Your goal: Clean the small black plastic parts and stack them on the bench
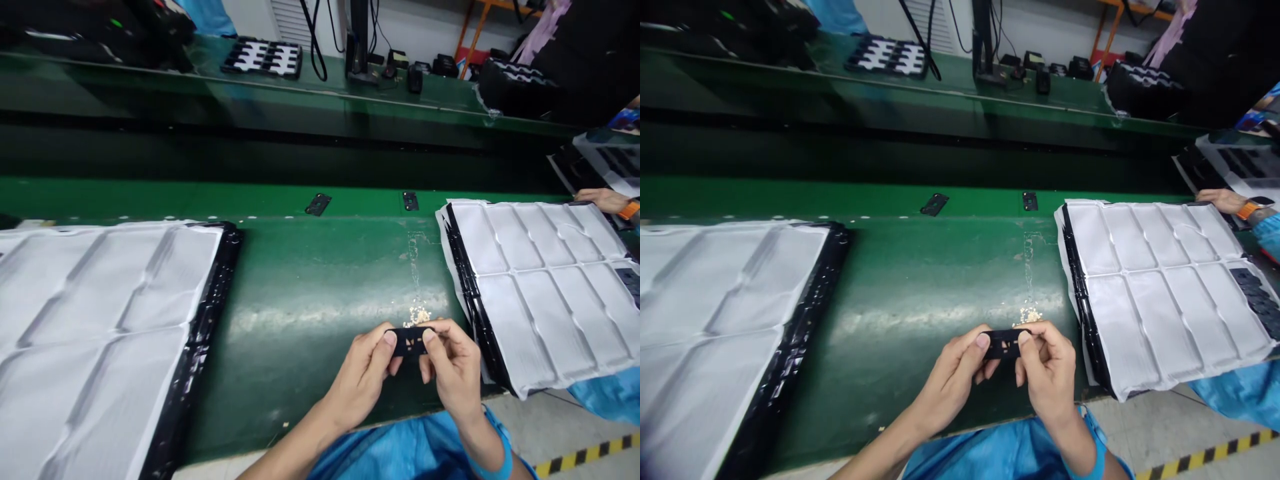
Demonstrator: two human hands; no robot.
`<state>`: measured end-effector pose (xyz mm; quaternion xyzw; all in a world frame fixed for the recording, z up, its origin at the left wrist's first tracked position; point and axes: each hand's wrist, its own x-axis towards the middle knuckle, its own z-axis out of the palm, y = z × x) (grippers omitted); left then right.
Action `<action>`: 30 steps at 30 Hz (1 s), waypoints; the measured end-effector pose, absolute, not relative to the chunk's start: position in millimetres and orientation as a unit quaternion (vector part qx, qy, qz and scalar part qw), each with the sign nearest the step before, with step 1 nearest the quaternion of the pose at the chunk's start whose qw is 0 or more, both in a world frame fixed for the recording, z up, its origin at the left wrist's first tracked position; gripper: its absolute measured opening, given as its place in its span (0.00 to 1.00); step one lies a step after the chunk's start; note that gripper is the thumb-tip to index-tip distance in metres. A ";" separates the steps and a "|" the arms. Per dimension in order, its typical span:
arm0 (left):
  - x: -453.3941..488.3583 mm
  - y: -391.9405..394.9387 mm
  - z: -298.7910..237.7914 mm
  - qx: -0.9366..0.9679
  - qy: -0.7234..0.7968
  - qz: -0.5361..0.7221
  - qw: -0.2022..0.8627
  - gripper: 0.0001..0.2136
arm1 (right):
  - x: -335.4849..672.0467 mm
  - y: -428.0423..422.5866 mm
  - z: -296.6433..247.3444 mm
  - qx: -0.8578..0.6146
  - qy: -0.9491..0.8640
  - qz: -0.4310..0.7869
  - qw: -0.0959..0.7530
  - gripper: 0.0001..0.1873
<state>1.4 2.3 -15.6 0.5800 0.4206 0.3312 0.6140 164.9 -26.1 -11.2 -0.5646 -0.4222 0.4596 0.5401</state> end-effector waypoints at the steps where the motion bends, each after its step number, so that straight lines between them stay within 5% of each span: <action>1: 0.5 1.8 -15.7 0.581 0.417 0.327 0.618 0.23 | 164.7 -26.4 -11.9 -0.566 -0.421 0.459 0.540 0.15; 30: 3.8 1.3 -18.0 0.533 0.454 0.340 0.628 0.23 | 163.5 -31.0 -17.7 -0.560 -0.458 0.451 0.523 0.13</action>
